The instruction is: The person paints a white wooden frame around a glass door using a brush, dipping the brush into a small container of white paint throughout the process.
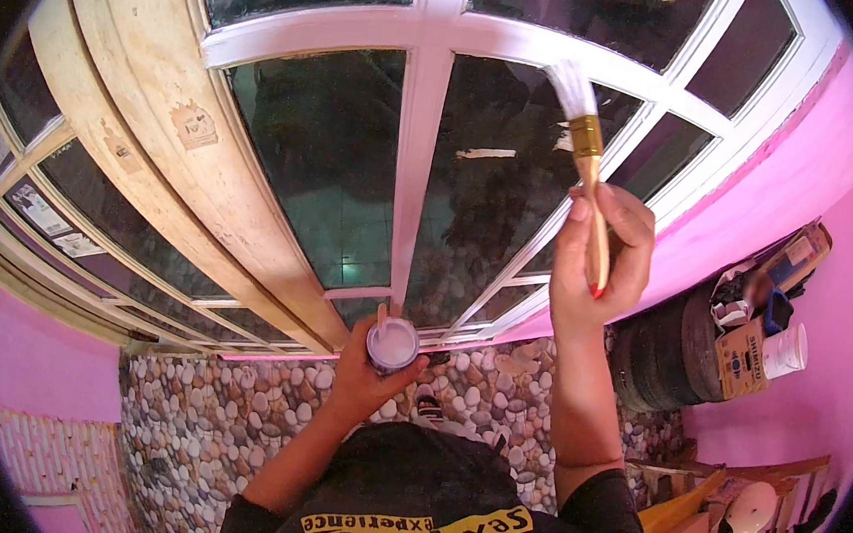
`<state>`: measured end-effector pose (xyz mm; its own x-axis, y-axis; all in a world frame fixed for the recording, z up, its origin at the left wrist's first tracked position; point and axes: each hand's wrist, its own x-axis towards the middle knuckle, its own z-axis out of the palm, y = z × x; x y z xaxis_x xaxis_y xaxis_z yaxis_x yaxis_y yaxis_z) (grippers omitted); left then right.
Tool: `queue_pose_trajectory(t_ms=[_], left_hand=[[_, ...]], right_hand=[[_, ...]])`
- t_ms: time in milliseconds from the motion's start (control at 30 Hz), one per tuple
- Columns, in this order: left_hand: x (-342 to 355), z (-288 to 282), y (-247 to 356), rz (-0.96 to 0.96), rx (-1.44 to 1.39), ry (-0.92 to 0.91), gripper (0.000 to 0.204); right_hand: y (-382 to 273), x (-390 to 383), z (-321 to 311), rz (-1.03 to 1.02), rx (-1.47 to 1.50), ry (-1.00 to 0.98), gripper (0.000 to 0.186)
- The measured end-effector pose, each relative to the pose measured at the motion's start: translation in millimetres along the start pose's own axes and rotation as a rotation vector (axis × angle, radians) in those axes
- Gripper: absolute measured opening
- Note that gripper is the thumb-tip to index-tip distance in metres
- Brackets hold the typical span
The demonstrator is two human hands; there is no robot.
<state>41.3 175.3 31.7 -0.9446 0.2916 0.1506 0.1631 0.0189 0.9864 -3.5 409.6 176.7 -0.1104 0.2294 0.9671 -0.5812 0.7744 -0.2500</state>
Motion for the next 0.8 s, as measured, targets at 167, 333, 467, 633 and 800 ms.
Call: queue_pose_trajectory(t_ms=[167, 333, 467, 633, 800], left_hand=[[1, 2, -6, 0.019, -0.019, 0.007, 0.065], [2, 1, -7, 0.017, -0.022, -0.021, 0.065], [2, 2, 0, -0.012, -0.014, -0.010, 0.067], [2, 3, -2, -0.023, -0.043, -0.012, 0.067], [2, 5, 2, 0.027, -0.004, -0.015, 0.066]], right_hand=[[-4, 0, -4, -0.012, 0.025, 0.009, 0.025], [-15, 5, 4, -0.110, 0.044, -0.159, 0.022], [-3, 5, 0, -0.041, -0.052, -0.017, 0.025], [-1, 2, -12, 0.042, -0.009, 0.043, 0.024], [-11, 2, -4, -0.075, 0.016, -0.071, 0.028]])
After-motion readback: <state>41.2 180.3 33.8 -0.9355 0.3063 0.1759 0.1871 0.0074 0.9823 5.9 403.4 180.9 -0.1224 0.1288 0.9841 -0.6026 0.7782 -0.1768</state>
